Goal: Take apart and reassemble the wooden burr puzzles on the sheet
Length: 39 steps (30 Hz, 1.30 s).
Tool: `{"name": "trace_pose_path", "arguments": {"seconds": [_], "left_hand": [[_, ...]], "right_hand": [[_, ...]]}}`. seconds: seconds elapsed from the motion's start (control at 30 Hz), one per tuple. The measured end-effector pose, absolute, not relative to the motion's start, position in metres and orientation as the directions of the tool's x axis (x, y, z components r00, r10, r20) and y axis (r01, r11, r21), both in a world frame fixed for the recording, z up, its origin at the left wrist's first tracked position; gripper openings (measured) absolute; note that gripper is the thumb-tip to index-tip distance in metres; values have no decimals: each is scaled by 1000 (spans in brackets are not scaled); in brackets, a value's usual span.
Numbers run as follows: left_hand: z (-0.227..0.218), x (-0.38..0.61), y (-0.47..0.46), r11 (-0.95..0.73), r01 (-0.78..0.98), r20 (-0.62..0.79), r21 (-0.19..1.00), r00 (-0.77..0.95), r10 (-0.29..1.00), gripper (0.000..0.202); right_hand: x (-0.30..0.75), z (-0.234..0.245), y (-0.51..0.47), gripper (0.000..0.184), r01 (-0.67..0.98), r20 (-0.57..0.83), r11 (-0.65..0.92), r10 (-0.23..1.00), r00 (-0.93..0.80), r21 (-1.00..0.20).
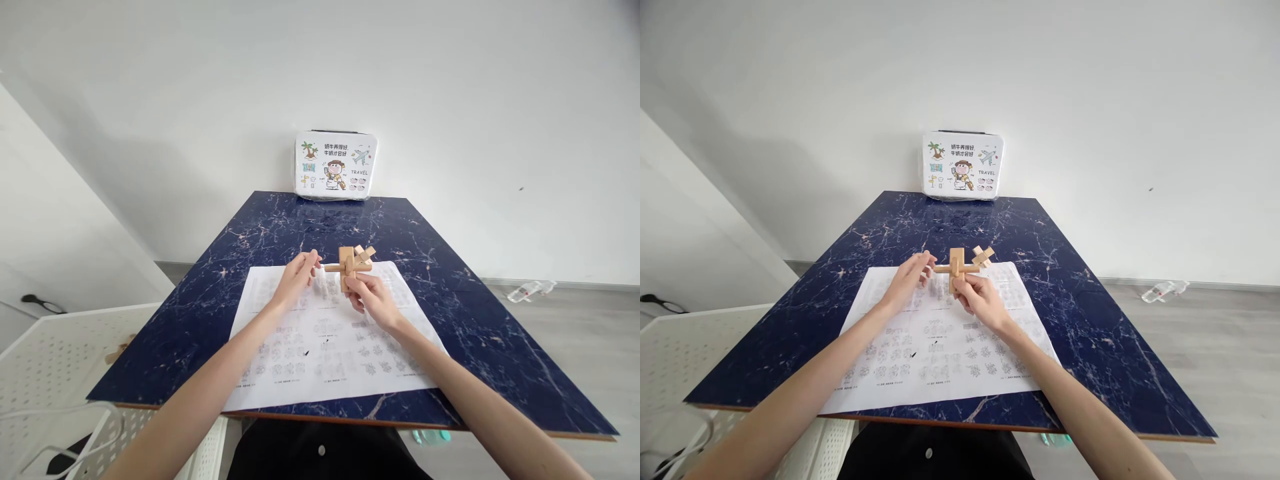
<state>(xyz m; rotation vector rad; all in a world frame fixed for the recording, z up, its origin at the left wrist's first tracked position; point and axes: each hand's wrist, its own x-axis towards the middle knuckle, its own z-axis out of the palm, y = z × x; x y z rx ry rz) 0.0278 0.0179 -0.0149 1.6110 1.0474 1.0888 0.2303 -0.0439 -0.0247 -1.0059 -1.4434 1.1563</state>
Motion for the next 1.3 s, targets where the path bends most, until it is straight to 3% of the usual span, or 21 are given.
{"name": "trace_pose_path", "arguments": {"seconds": [0.17, 0.3, 0.5, 0.73, 0.93, 1.3], "left_hand": [[-7, 28, 16, -122, 41, 79, 992, 551, 831, 65], [-5, 28, 10, -99, -20, 85, 995, 692, 717, 61], [-8, 25, 11, -62, -63, 89, 996, 681, 726, 52], [-9, 25, 13, -71, -41, 80, 997, 667, 741, 61], [-10, 28, 12, -51, -95, 99, 994, 611, 785, 66], [-10, 24, 14, -146, -86, 165, 986, 682, 713, 59]], "right_hand": [[231, -23, -46, 49, 101, 215, 243, 950, -228, -965], [231, -20, -47, 50, 198, 238, 281, 947, -217, -939], [229, -22, -46, 52, 295, 295, 347, 933, -208, -890], [223, -25, -47, 48, 446, 400, 435, 899, -177, -782], [222, -21, -49, 44, 456, 453, 487, 871, -189, -745], [221, -31, -51, 36, 505, 531, 535, 831, -168, -677]]}}
